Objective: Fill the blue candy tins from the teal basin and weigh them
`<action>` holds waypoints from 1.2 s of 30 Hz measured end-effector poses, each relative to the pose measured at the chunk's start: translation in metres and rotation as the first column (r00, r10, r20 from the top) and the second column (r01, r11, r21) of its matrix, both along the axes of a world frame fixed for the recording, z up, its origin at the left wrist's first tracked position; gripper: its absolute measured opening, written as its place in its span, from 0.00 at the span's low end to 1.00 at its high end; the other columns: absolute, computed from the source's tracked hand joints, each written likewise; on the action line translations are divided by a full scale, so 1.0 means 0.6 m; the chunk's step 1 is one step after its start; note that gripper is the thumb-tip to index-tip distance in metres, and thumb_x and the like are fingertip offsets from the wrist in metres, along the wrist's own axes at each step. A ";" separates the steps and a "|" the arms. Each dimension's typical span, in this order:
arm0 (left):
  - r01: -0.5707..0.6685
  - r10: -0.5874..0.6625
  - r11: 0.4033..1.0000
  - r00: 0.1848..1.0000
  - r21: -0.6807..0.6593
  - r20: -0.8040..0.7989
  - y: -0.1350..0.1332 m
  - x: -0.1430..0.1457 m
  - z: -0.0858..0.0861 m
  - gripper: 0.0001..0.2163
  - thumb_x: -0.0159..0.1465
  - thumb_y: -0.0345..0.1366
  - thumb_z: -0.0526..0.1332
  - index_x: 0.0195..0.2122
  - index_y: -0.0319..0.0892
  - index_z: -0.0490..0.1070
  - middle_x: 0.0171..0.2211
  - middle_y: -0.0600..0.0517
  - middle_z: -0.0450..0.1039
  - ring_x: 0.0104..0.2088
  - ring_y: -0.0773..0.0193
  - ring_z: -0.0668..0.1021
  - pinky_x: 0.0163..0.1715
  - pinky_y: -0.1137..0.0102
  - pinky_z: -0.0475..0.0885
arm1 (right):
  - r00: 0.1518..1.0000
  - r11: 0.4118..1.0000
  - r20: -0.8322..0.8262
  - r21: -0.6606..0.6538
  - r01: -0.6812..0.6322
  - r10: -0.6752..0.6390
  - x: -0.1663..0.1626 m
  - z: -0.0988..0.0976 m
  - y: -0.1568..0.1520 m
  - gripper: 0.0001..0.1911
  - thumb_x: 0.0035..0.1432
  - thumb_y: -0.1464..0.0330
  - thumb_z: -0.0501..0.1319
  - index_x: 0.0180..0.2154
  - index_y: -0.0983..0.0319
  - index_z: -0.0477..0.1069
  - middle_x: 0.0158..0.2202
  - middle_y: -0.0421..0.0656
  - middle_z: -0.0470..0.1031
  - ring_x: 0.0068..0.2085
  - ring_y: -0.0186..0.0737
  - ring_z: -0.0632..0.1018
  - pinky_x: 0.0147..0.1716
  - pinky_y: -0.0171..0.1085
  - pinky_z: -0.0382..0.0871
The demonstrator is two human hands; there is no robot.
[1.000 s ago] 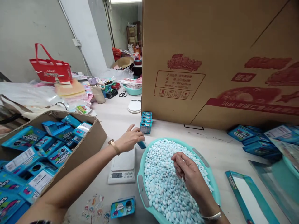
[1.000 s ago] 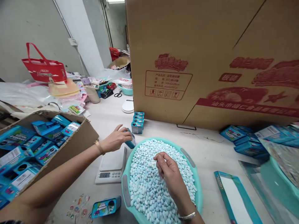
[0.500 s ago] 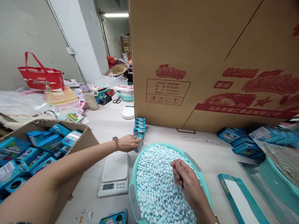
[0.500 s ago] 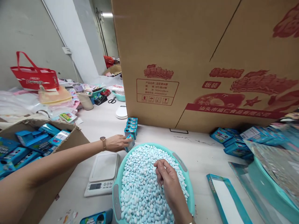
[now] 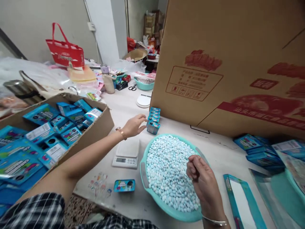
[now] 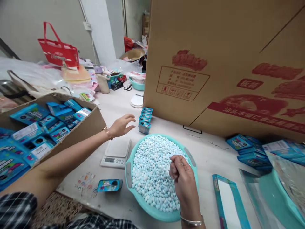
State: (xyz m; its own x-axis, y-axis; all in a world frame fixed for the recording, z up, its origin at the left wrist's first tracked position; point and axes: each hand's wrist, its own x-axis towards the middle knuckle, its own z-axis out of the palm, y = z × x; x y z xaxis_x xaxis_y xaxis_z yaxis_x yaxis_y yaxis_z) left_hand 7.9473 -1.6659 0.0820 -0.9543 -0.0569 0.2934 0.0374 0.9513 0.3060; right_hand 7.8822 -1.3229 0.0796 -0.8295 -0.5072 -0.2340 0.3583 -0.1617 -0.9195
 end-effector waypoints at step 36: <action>-0.335 0.439 0.765 0.896 0.550 -0.065 -0.001 0.230 -0.064 0.47 0.56 0.46 0.72 0.71 0.48 0.46 0.67 0.40 0.56 0.67 0.45 0.63 0.64 0.51 0.63 | 0.984 0.932 0.165 0.362 0.009 -0.074 0.008 -0.029 -0.029 0.15 0.53 0.54 0.68 0.40 0.55 0.73 0.32 0.42 0.68 0.26 0.35 0.67 0.18 0.32 0.59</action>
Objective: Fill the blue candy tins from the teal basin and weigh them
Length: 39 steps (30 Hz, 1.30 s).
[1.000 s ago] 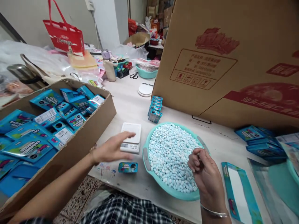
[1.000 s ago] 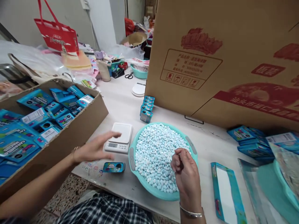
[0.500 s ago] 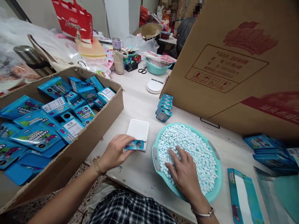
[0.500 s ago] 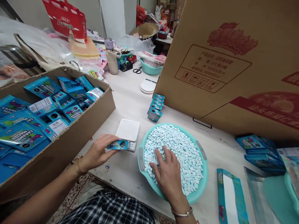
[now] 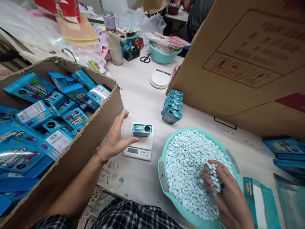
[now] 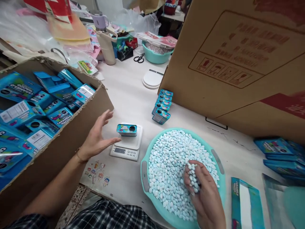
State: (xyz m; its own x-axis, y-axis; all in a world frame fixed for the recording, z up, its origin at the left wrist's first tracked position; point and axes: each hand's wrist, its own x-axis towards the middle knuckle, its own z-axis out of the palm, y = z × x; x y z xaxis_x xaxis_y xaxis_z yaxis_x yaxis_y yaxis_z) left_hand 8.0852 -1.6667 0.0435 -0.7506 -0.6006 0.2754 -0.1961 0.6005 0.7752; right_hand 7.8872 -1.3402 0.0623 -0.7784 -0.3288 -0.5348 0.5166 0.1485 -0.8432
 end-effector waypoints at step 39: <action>0.188 -0.156 0.957 0.976 -0.221 0.153 0.020 -0.094 -0.012 0.18 0.60 0.42 0.69 0.49 0.43 0.71 0.44 0.49 0.76 0.47 0.54 0.75 0.51 0.58 0.67 | 0.984 0.742 0.159 -0.669 0.049 0.078 0.035 0.046 -0.386 0.15 0.62 0.58 0.64 0.32 0.61 0.64 0.21 0.30 0.60 0.17 0.23 0.61 0.17 0.26 0.56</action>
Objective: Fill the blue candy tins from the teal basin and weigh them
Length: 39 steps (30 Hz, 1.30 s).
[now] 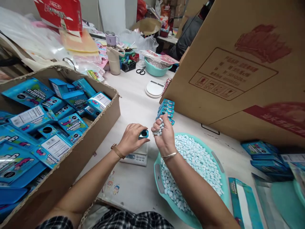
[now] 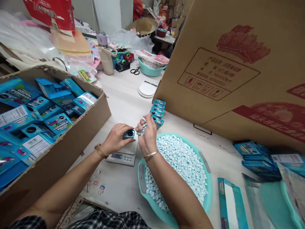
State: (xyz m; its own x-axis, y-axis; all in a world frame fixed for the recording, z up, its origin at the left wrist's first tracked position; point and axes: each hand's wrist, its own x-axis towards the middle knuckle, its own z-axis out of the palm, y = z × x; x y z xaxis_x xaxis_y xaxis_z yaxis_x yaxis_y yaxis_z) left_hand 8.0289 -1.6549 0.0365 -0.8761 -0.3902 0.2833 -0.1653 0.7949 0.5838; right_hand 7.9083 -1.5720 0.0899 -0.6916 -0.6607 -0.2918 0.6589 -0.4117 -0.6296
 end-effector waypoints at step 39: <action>-0.290 0.298 0.952 0.951 0.097 -0.085 0.014 0.136 0.048 0.16 0.67 0.36 0.62 0.55 0.46 0.71 0.51 0.48 0.73 0.50 0.59 0.76 0.52 0.61 0.73 | 0.760 0.580 -0.594 0.727 0.368 0.263 -0.018 -0.058 0.387 0.15 0.58 0.53 0.64 0.33 0.58 0.71 0.28 0.41 0.68 0.25 0.35 0.67 0.20 0.34 0.58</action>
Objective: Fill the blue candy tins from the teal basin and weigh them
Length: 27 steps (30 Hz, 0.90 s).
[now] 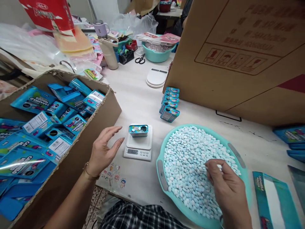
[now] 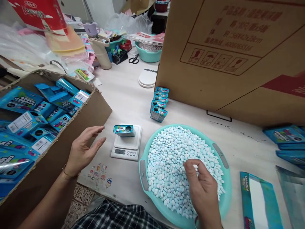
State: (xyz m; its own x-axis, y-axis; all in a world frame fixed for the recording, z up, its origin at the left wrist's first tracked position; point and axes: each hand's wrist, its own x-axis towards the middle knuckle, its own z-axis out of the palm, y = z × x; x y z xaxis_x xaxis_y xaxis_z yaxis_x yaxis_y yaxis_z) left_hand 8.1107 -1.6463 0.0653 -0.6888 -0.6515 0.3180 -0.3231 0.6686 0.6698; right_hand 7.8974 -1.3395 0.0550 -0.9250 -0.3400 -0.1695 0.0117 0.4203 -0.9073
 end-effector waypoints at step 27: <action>0.727 -0.687 0.585 0.680 -0.359 0.257 0.150 -0.213 0.141 0.21 0.69 0.34 0.58 0.63 0.50 0.62 0.46 0.46 0.71 0.45 0.56 0.75 0.45 0.60 0.73 | 0.615 0.421 0.746 -0.659 0.624 0.256 0.005 0.020 -0.080 0.13 0.64 0.59 0.61 0.43 0.60 0.74 0.39 0.43 0.79 0.37 0.37 0.80 0.36 0.37 0.78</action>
